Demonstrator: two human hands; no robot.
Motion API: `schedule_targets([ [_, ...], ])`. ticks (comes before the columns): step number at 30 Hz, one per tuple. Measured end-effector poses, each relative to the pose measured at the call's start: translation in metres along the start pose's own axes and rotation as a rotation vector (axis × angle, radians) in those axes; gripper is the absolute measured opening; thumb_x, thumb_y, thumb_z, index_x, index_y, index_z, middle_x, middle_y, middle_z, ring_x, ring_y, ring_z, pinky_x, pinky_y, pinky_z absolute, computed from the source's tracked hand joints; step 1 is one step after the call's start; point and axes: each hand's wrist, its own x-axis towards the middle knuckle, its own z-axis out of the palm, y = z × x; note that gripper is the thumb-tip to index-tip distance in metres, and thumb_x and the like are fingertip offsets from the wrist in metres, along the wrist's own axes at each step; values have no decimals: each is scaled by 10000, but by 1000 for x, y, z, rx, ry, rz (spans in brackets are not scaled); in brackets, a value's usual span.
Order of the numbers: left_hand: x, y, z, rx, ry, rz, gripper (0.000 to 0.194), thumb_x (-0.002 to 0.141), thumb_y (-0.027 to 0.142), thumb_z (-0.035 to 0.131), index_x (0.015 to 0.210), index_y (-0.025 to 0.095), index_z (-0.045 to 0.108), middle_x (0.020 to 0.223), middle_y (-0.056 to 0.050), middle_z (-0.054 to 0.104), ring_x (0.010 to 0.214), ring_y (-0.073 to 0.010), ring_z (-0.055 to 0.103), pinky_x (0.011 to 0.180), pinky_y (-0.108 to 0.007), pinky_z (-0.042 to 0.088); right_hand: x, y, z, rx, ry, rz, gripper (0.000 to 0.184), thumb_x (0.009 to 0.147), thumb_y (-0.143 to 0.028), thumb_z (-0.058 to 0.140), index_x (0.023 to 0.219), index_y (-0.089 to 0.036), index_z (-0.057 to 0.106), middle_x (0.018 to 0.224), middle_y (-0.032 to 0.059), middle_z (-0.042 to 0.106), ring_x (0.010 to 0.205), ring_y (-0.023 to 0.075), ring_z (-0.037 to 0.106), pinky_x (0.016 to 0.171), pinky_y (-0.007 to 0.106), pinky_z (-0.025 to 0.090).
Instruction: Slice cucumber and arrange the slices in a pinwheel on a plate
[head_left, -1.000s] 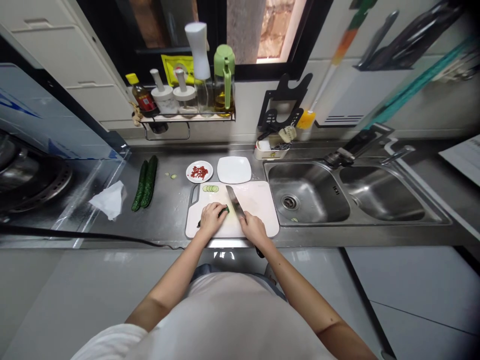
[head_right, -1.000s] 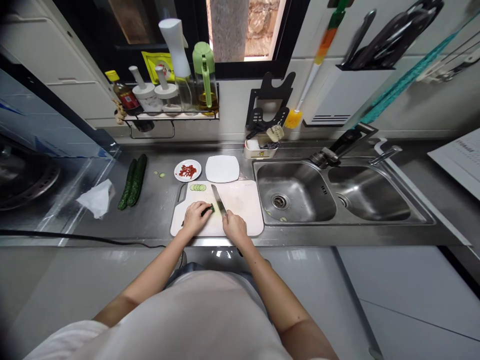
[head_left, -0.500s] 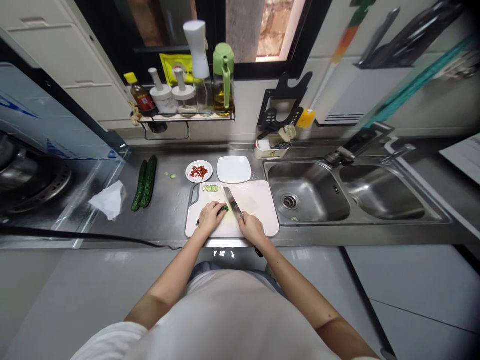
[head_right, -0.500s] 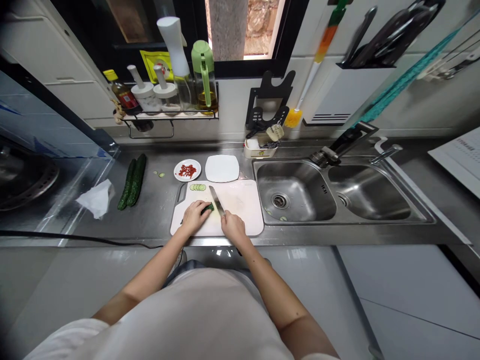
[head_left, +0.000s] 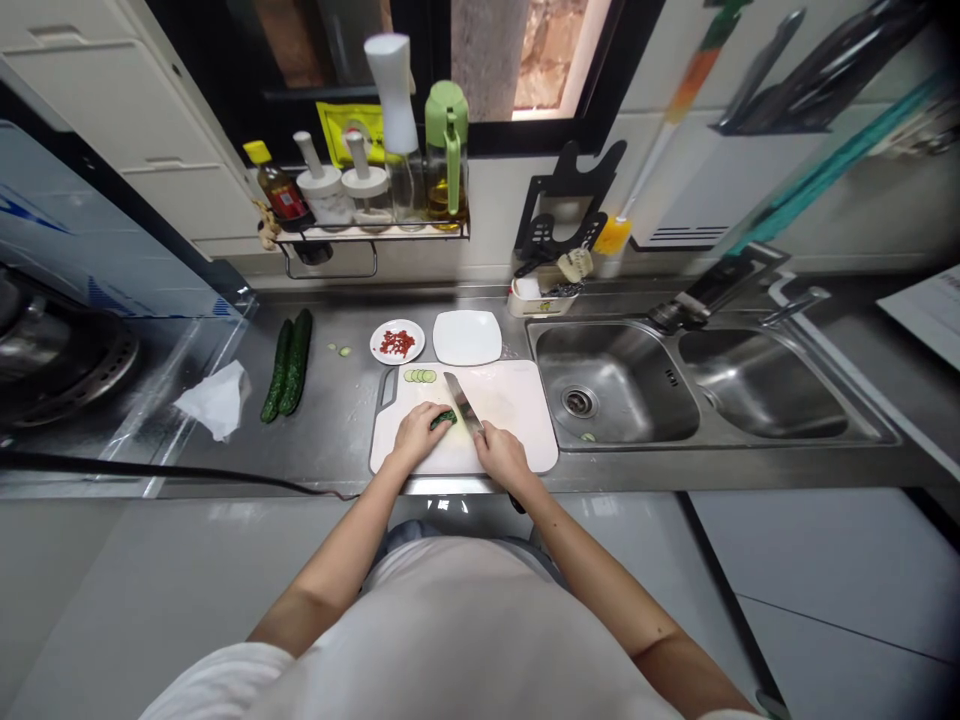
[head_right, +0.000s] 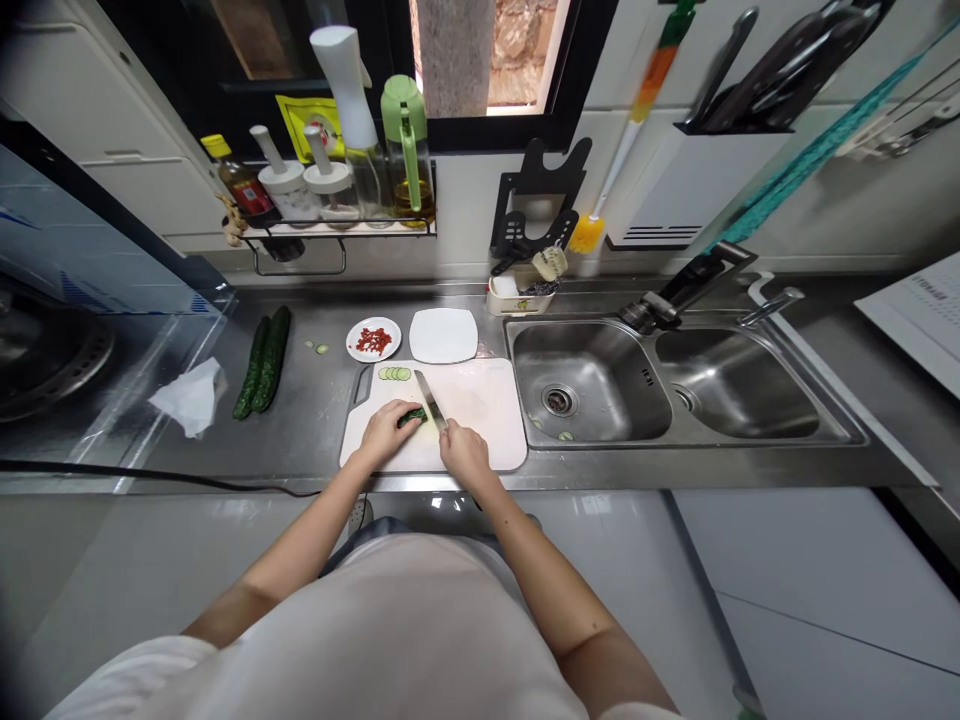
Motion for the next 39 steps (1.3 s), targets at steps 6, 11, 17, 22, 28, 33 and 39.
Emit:
schedule_targets([
  [6, -7, 2, 8, -3, 61, 28, 244, 913, 315, 555, 1114, 256, 678, 989, -34, 650, 928, -161, 609, 825, -275, 489, -2, -5, -3, -12, -11, -5, 318, 985, -284, 312, 1167, -171, 548, 1038, 134, 690, 971, 238, 645, 765, 289, 392],
  [11, -10, 1, 15, 25, 89, 56, 230, 925, 292, 538, 1089, 249, 693, 984, -41, 641, 928, -161, 597, 836, -286, 491, -2, -7, -1, -10, -15, -18, 304, 983, -280, 324, 1164, -177, 545, 1031, 132, 693, 966, 236, 651, 769, 291, 403],
  [17, -12, 4, 17, 45, 104, 79, 241, 929, 288, 528, 1105, 247, 687, 983, -51, 633, 939, -172, 583, 840, -306, 491, -4, -10, 2, 0, -14, -9, 289, 980, -273, 340, 1156, -175, 547, 1021, 132, 694, 966, 232, 652, 766, 286, 409],
  [22, -12, 5, 16, 61, 101, 88, 241, 929, 279, 526, 1108, 242, 683, 982, -51, 635, 938, -176, 575, 844, -314, 488, -6, -10, 1, 9, -19, 7, 285, 988, -276, 333, 1157, -178, 540, 1035, 133, 692, 977, 232, 650, 787, 293, 410],
  [28, -12, 4, 18, 68, 108, 102, 242, 929, 274, 523, 1109, 243, 682, 991, -55, 628, 954, -177, 572, 858, -318, 488, -6, -12, 1, 13, -35, 8, 289, 987, -269, 335, 1167, -169, 537, 1045, 140, 689, 983, 236, 648, 788, 296, 411],
  [33, -12, 4, 17, 79, 88, 96, 237, 931, 279, 521, 1102, 241, 681, 1011, -57, 633, 958, -181, 569, 866, -324, 485, -4, -11, 5, 9, -22, -11, 274, 972, -246, 354, 1149, -161, 545, 1016, 136, 692, 957, 234, 655, 762, 288, 413],
  [39, -12, 3, 17, 80, 80, 101, 232, 929, 273, 525, 1100, 243, 680, 1029, -54, 636, 965, -177, 571, 883, -325, 481, -3, -7, 7, 1, -26, -26, 284, 958, -234, 363, 1161, -160, 547, 1013, 131, 693, 958, 233, 653, 754, 282, 410],
])
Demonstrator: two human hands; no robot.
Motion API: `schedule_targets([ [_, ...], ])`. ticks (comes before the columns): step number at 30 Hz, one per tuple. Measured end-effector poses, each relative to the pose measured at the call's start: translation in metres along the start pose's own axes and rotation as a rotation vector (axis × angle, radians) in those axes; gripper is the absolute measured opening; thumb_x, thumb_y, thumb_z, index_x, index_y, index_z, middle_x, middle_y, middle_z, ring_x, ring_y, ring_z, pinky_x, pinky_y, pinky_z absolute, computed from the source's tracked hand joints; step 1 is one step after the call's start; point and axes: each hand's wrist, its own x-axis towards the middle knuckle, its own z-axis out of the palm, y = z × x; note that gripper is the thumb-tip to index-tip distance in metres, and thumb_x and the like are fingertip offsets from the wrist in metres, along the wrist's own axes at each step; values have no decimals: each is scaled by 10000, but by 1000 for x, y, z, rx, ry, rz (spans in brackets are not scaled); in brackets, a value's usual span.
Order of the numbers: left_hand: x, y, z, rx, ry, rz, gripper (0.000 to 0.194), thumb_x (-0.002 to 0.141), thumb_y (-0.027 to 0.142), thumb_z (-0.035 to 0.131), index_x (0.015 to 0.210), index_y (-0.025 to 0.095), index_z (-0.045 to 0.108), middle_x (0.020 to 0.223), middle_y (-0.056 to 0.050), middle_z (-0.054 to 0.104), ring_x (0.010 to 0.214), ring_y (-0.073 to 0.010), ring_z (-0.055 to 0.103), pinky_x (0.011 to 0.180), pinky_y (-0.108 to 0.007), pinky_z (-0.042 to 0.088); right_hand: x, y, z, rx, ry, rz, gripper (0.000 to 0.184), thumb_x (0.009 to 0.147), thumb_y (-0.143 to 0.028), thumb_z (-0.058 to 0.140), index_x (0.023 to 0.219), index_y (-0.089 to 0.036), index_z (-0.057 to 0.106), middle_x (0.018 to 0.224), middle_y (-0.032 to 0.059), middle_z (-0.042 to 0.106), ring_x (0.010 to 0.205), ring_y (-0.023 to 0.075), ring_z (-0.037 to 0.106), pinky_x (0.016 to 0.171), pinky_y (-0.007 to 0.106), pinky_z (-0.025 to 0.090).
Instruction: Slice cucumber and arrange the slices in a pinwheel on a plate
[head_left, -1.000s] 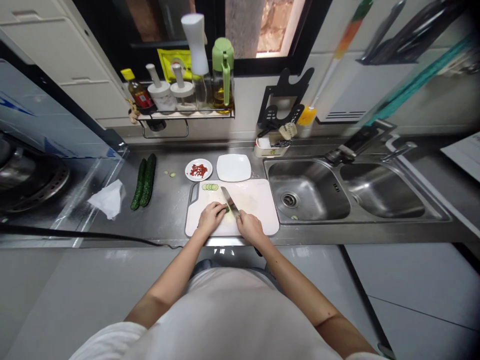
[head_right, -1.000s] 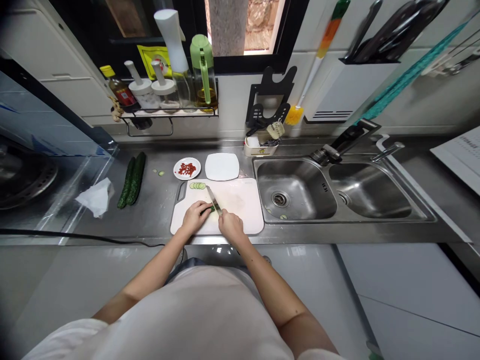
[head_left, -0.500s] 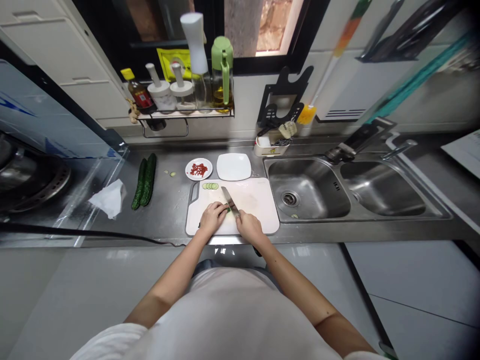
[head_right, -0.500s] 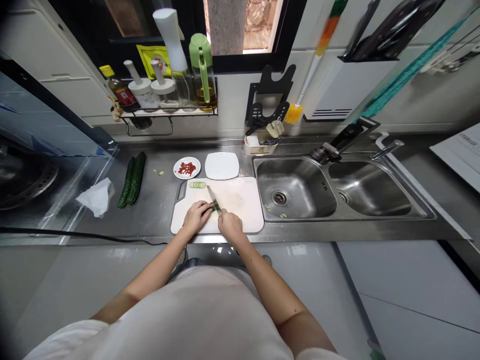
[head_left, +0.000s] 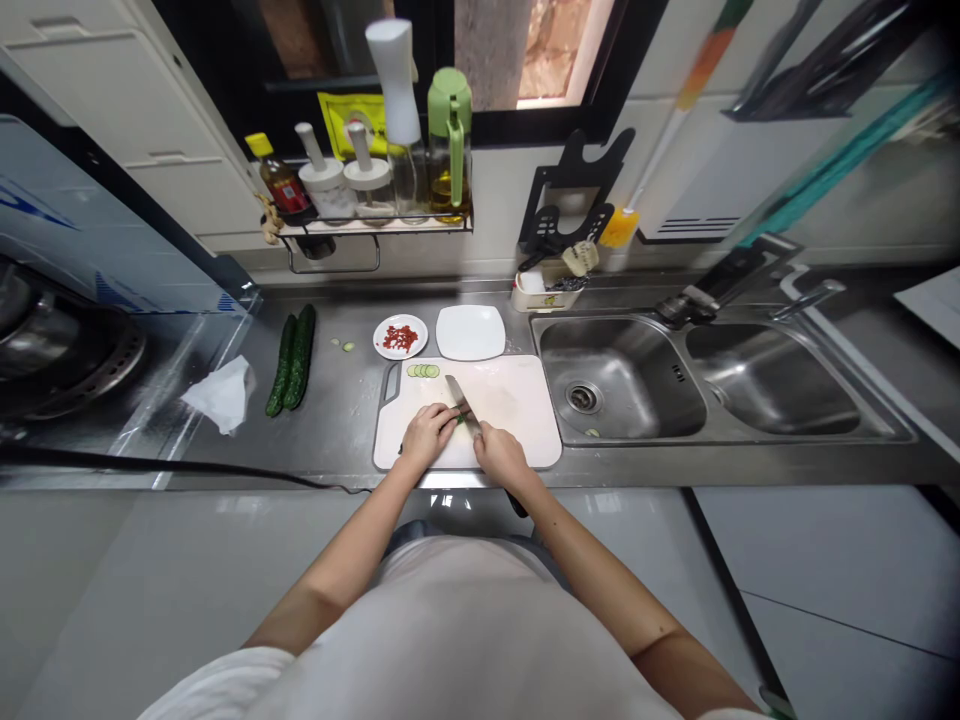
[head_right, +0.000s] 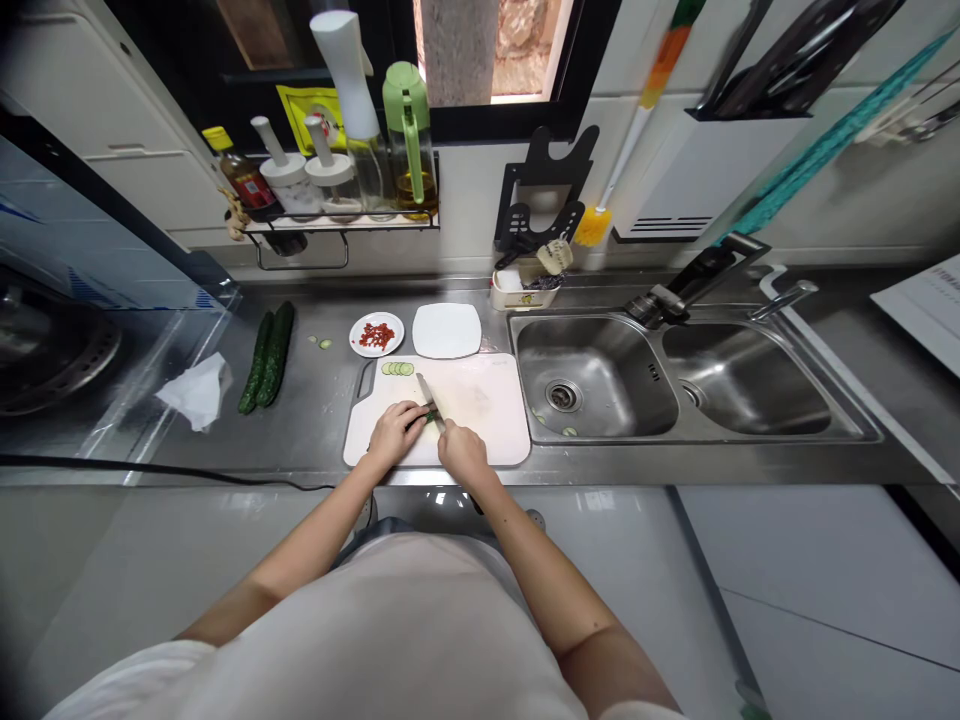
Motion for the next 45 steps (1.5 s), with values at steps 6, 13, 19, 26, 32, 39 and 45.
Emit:
schedule_targets([
  [6, 0, 0, 0, -19, -2, -3, 227, 928, 274, 529, 1095, 239, 679, 1040, -53, 637, 993, -177, 570, 895, -318, 479, -6, 5, -3, -2, -56, -6, 273, 944, -211, 379, 1136, -146, 562, 1022, 142, 690, 963, 233, 649, 756, 282, 405],
  [13, 1, 1, -1, -23, -7, -7, 228, 927, 270, 525, 1090, 238, 682, 1043, -54, 641, 986, -182, 575, 889, -328, 483, -16, 9, -4, -21, -133, 8, 257, 930, -196, 390, 1093, -133, 578, 1005, 160, 686, 955, 241, 650, 727, 281, 405],
  [19, 2, 1, -2, -32, -20, -21, 244, 926, 262, 525, 1117, 246, 674, 1045, -54, 645, 997, -186, 577, 891, -332, 484, -13, 5, -2, -19, -112, 2, 249, 921, -184, 391, 1075, -139, 582, 1008, 156, 687, 931, 237, 654, 713, 282, 412],
  [26, 2, 1, -2, -30, -24, -22, 241, 924, 273, 526, 1109, 256, 679, 1041, -49, 646, 982, -186, 577, 881, -328, 483, -5, 0, -6, -18, -96, -11, 279, 917, -181, 381, 1085, -131, 599, 1029, 160, 686, 960, 246, 649, 738, 292, 427],
  [32, 1, 2, -3, -19, -15, -14, 241, 927, 265, 525, 1113, 249, 677, 1046, -51, 645, 979, -184, 571, 881, -320, 479, 6, -7, -4, -9, -64, -23, 297, 913, -176, 395, 1131, -120, 589, 1038, 161, 689, 981, 243, 648, 763, 291, 433],
  [39, 2, 3, -4, -19, -26, -15, 245, 926, 263, 522, 1112, 250, 680, 1039, -53, 643, 973, -186, 573, 885, -331, 480, -6, 2, 1, -13, -97, -9, 263, 922, -190, 396, 1087, -139, 594, 1011, 153, 690, 955, 236, 651, 741, 285, 426],
  [45, 2, 4, -5, -30, -26, -24, 237, 926, 269, 522, 1098, 251, 685, 1042, -53, 646, 981, -190, 575, 889, -328, 480, -11, 4, -1, -21, -128, 2, 290, 916, -177, 381, 1105, -139, 598, 1032, 157, 686, 970, 239, 646, 744, 287, 425],
])
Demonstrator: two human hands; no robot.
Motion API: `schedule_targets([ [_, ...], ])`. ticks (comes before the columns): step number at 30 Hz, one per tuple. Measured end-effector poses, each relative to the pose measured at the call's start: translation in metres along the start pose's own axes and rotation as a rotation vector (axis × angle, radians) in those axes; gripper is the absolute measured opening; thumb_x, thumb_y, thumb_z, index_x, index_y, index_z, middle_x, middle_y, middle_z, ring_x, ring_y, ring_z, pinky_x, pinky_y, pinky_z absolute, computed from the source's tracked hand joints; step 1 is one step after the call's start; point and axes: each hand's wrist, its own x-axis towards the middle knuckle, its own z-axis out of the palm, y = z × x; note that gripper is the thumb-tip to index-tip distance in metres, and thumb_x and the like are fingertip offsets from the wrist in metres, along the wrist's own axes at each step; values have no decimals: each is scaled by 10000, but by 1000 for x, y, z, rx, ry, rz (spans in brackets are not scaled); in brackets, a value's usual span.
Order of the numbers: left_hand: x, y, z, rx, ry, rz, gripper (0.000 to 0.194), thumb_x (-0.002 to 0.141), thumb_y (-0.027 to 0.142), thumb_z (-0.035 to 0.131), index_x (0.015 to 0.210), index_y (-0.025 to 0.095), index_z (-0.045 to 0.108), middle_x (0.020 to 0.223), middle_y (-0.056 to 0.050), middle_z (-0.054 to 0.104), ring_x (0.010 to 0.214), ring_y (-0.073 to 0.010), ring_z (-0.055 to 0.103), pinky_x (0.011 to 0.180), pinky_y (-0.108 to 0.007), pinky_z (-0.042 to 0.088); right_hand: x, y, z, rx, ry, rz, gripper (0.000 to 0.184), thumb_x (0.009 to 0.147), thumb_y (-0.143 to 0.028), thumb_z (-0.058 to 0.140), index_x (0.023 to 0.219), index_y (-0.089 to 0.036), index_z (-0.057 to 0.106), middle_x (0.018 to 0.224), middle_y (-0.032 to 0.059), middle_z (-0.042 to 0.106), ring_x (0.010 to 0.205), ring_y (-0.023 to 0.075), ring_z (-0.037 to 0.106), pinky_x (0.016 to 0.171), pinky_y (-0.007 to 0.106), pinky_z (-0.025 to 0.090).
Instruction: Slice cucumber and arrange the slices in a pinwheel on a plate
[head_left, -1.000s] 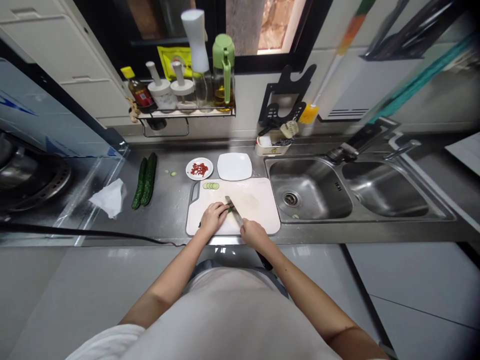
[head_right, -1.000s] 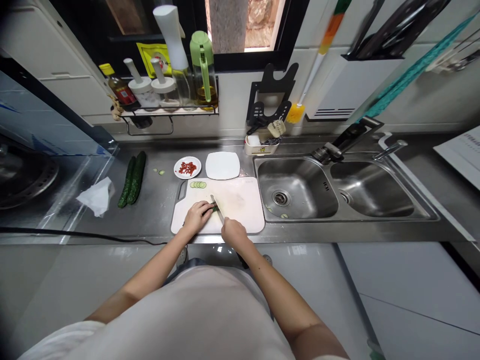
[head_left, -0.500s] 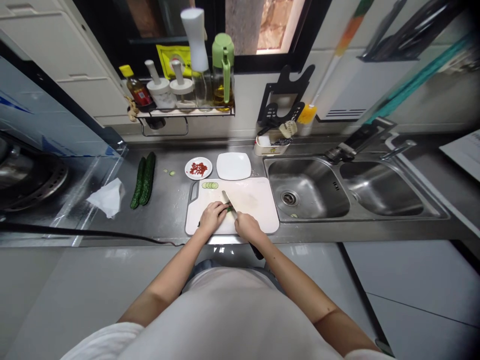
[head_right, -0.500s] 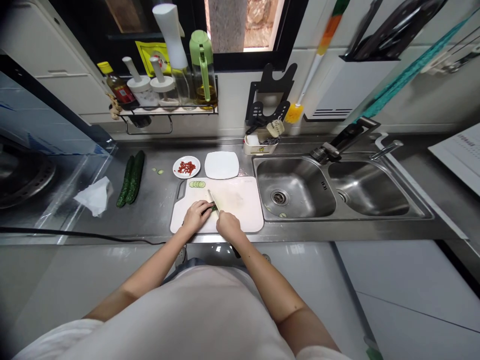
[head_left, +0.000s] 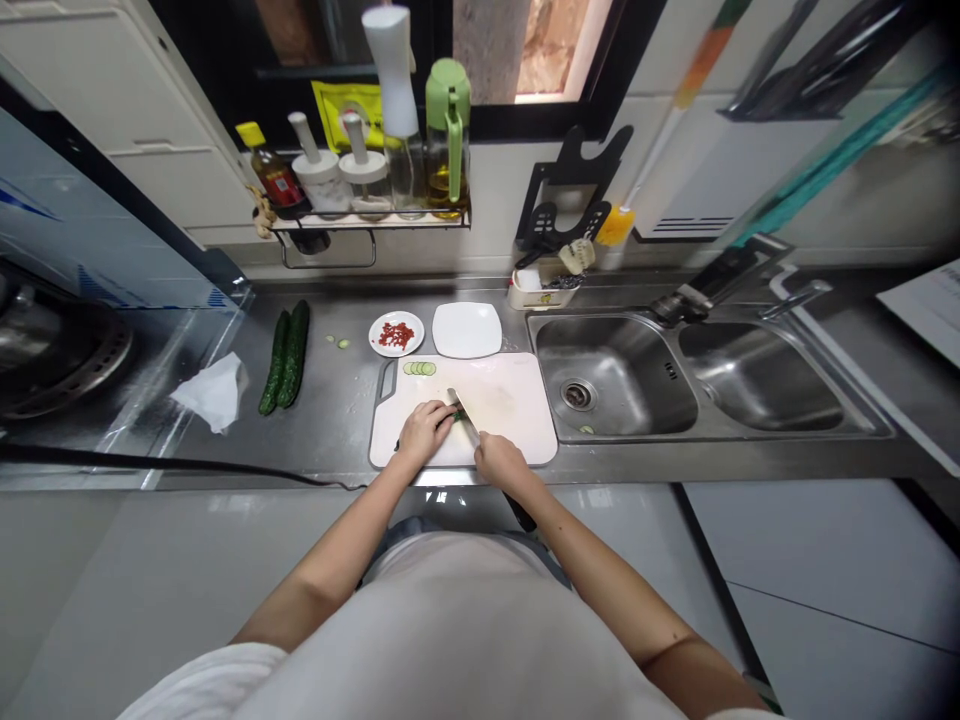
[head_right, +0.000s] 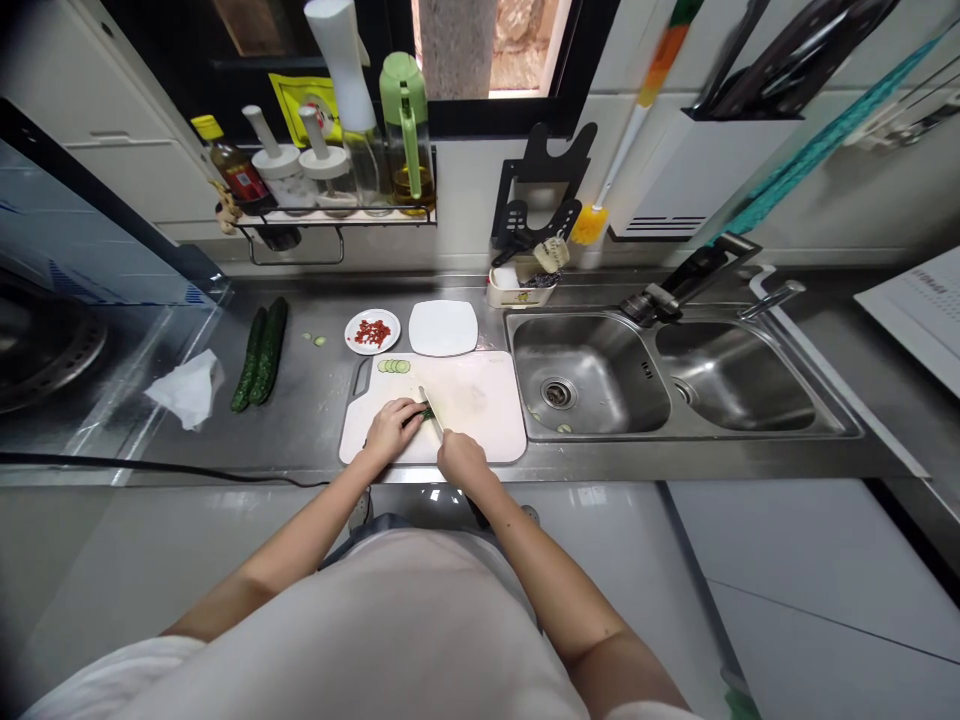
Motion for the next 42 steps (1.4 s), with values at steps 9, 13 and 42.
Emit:
schedule_targets([
  [9, 0, -4, 4, -1, 9, 17, 231, 924, 267, 528, 1094, 245, 682, 1050, -52, 645, 975, -187, 575, 882, -324, 478, 16, -7, 1, 5, 42, -8, 310, 908, -189, 392, 1120, -129, 609, 1040, 158, 691, 982, 244, 649, 760, 292, 442],
  [13, 0, -5, 4, 6, 1, 18, 238, 925, 267, 525, 1102, 245, 681, 1050, -53, 644, 976, -188, 574, 883, -324, 477, 22, -11, -1, 18, 48, -8, 321, 912, -192, 400, 1153, -123, 602, 1059, 163, 688, 1009, 243, 646, 779, 289, 447],
  [42, 0, -3, 5, -18, 34, 21, 224, 921, 263, 534, 1092, 244, 678, 1043, -49, 640, 972, -179, 567, 873, -317, 474, 22, -15, -4, 13, 20, -2, 331, 901, -160, 401, 1157, -113, 606, 1087, 183, 680, 1035, 257, 641, 799, 303, 454],
])
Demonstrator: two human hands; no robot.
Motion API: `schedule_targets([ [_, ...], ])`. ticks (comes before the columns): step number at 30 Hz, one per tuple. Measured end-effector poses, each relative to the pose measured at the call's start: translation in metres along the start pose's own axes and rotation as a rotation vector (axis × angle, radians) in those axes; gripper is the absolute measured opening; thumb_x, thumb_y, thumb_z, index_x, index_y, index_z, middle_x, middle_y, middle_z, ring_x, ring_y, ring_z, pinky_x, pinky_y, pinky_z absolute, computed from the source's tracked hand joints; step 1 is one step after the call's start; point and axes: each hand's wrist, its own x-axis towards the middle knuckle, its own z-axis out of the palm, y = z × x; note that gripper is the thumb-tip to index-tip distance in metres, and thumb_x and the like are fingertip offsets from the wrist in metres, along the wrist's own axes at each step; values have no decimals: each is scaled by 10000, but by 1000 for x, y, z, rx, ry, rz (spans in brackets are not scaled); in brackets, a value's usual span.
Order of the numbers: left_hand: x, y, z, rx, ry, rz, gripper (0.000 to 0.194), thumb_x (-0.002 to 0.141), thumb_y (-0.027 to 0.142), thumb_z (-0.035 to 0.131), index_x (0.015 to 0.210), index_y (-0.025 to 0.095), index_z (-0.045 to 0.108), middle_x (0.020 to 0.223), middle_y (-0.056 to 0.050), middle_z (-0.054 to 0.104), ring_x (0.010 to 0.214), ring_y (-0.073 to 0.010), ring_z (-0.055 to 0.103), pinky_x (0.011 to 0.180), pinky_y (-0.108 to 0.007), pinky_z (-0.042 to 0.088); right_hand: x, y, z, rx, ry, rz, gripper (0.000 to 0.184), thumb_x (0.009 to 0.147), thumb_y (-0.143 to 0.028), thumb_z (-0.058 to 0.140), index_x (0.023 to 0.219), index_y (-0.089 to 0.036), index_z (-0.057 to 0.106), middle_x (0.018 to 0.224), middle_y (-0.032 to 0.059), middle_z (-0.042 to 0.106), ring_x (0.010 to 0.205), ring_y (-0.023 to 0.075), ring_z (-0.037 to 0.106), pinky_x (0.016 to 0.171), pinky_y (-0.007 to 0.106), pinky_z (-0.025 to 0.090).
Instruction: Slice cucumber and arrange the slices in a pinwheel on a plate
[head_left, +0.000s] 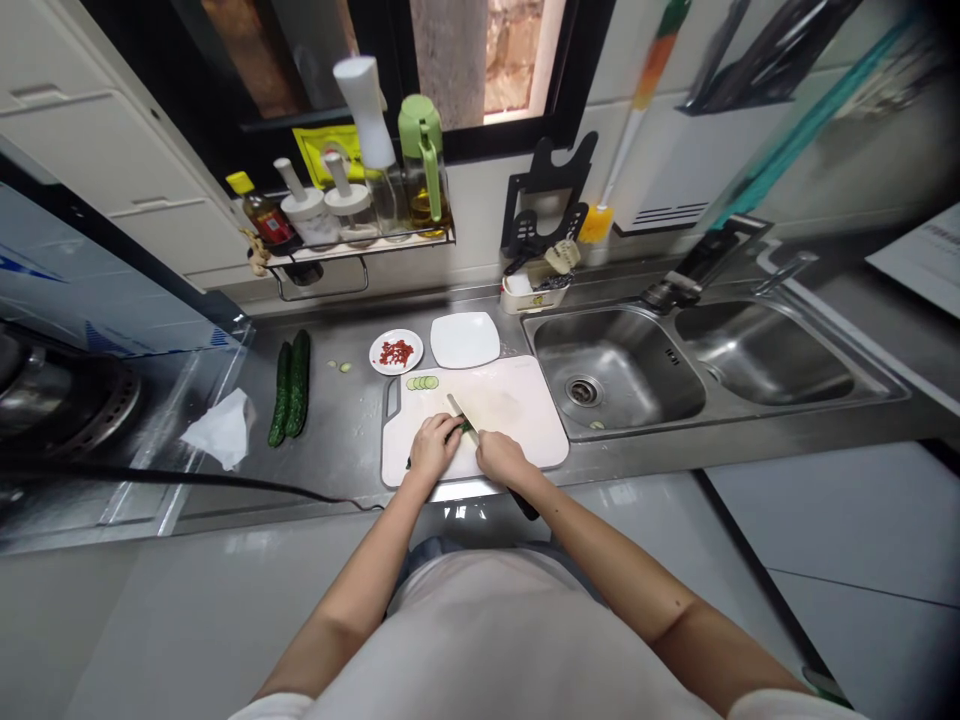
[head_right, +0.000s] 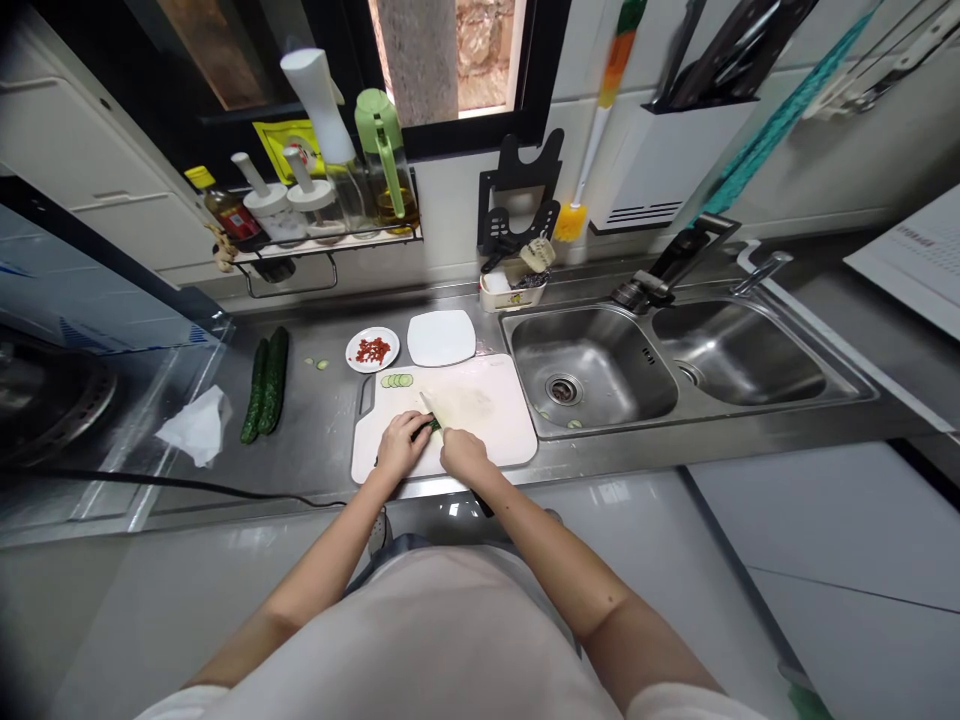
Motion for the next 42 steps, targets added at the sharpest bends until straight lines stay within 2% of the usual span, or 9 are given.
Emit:
schedule_targets([
  [11, 1, 0, 0, -6, 3, 6, 214, 918, 256, 540, 1083, 247, 675, 1027, -42, 640, 957, -175, 572, 863, -313, 473, -9, 9, 8, -1, -10, 19, 298, 901, -167, 405, 1109, -125, 614, 1053, 177, 684, 1015, 256, 647, 793, 317, 454],
  [24, 1, -1, 1, -9, -7, -11, 220, 910, 246, 543, 1083, 246, 678, 1034, -44, 641, 973, -179, 569, 879, -324, 474, 0, 8, 9, 2, -5, -5, 314, 896, -156, 391, 1114, -116, 614, 1068, 182, 680, 1026, 252, 640, 794, 306, 448],
  [35, 0, 3, -1, -13, -6, -21, 216, 910, 243, 544, 1083, 246, 672, 1037, -45, 641, 987, -182, 570, 882, -327, 477, -2, 6, 19, 15, 18, 22, 300, 921, -170, 382, 1125, -115, 594, 1047, 174, 685, 1018, 247, 643, 790, 301, 441],
  [42, -2, 3, -1, -8, 5, -17, 220, 914, 244, 540, 1089, 241, 673, 1046, -45, 639, 984, -180, 572, 882, -321, 477, 0, 1, 8, 4, -11, 30, 317, 910, -151, 386, 1142, -108, 598, 1100, 185, 673, 1052, 256, 634, 801, 308, 452],
])
